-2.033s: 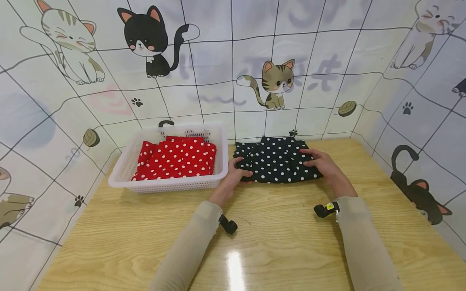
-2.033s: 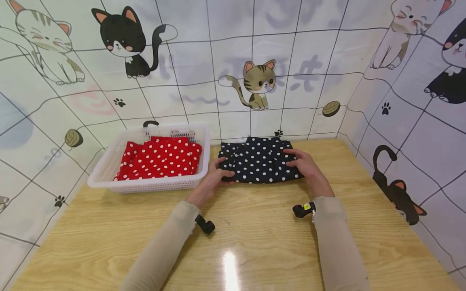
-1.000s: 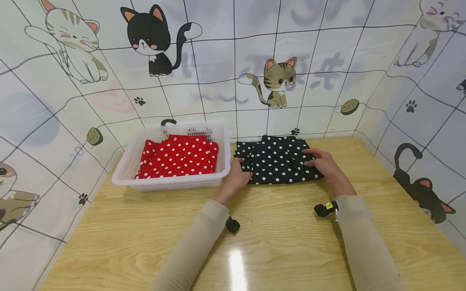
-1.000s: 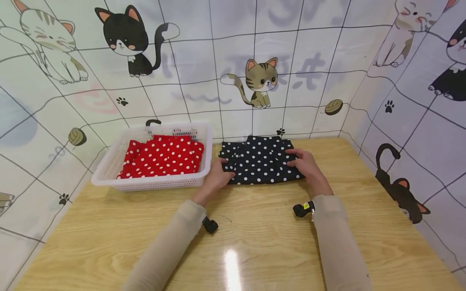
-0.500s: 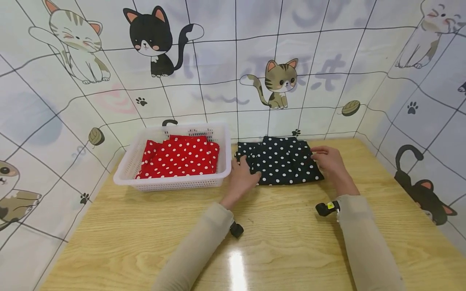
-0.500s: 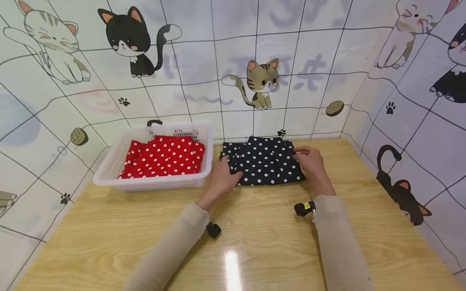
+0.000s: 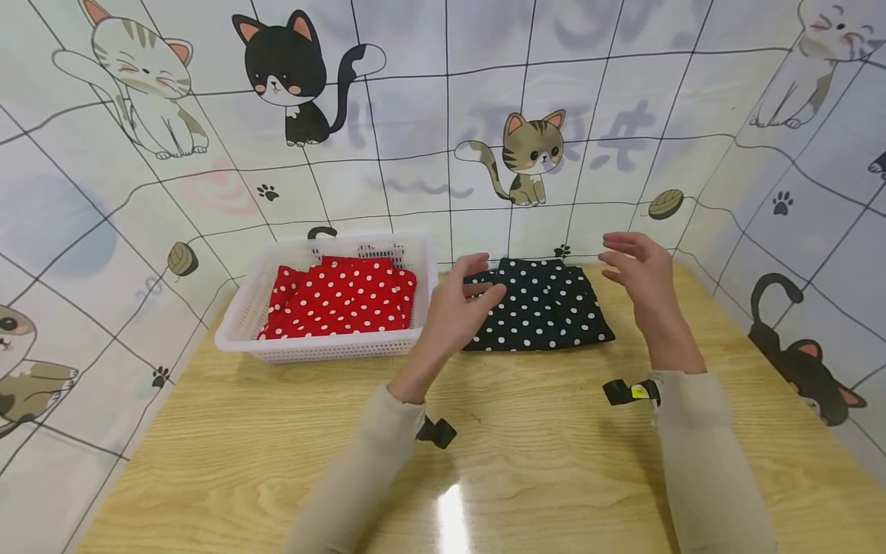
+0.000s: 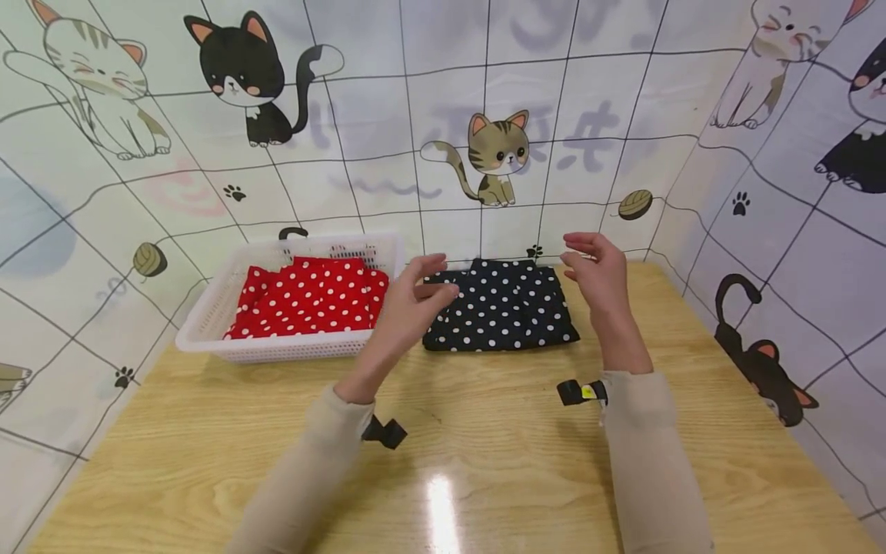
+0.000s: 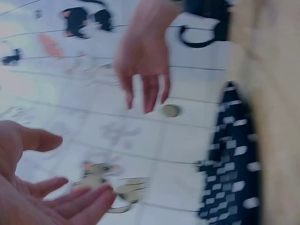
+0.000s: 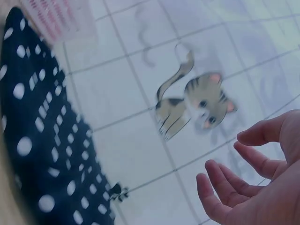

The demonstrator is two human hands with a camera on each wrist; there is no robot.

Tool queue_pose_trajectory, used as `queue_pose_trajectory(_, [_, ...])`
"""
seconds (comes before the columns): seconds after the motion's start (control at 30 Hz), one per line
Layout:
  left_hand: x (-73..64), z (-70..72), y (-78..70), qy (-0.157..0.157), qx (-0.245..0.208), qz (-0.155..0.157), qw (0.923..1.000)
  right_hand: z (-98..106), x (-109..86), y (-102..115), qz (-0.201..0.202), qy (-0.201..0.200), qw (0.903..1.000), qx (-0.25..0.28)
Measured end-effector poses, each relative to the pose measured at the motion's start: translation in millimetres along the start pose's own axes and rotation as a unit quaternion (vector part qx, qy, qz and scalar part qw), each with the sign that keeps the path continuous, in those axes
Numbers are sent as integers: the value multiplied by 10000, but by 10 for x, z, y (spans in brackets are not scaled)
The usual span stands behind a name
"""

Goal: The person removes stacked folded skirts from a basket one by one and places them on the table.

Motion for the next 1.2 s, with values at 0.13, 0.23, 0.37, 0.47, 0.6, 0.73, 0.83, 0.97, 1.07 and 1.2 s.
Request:
queue_pose_trajectory(0.13, [-84,350,-196,-32,-666,-262,9974,-94,-97,362,474,116,9963,708])
queue_pose_trajectory(0.23, [-133,640,-286,-280,-990,-581,9930,-184,-199,618,717,264,9903,1165])
queue_pose_trajectory(0.37, [-173,1018,-248,-679,-1063,-800,9888,-325,-329,878,968,518,9846,1357])
queue_pose_trajectory(0.47, [-207,1314,-107,-1004,-826,-674,9892,-496,-389,1004,1140,768,9819,1303])
queue_pose_trajectory(0.6, [-250,1685,72,-1250,-254,-428,9909,-787,-436,1102,1256,1081,9783,1242])
queue_pose_trajectory(0.73, [-230,1987,234,-1310,94,-198,9911,-1126,-471,1129,1084,1405,9746,1364])
queue_pose_trajectory(0.83, [-171,2234,416,-1432,212,57,9894,-1454,-493,1116,822,1677,9694,1596])
queue_pose_trajectory(0.97, [-110,2579,771,-1644,474,650,9831,-1938,-542,1085,492,2016,9647,1618])
queue_pose_trajectory(1.07, [-89,2795,1057,-1684,662,1164,9766,-2282,-565,1042,287,2242,9635,1434])
queue_pose_trajectory(1.2, [-62,2987,1378,-1532,789,1722,9699,-2702,-546,928,-121,2606,9583,1165])
Point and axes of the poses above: each hand's wrist, its own x-axis towards the middle knuckle, its own z-axis out of the back of the hand, y = z × x, the point moved 10 cm from there along x, towards the middle knuckle, and after that the axes turned 8 degrees about z, right-handed, at the moved point
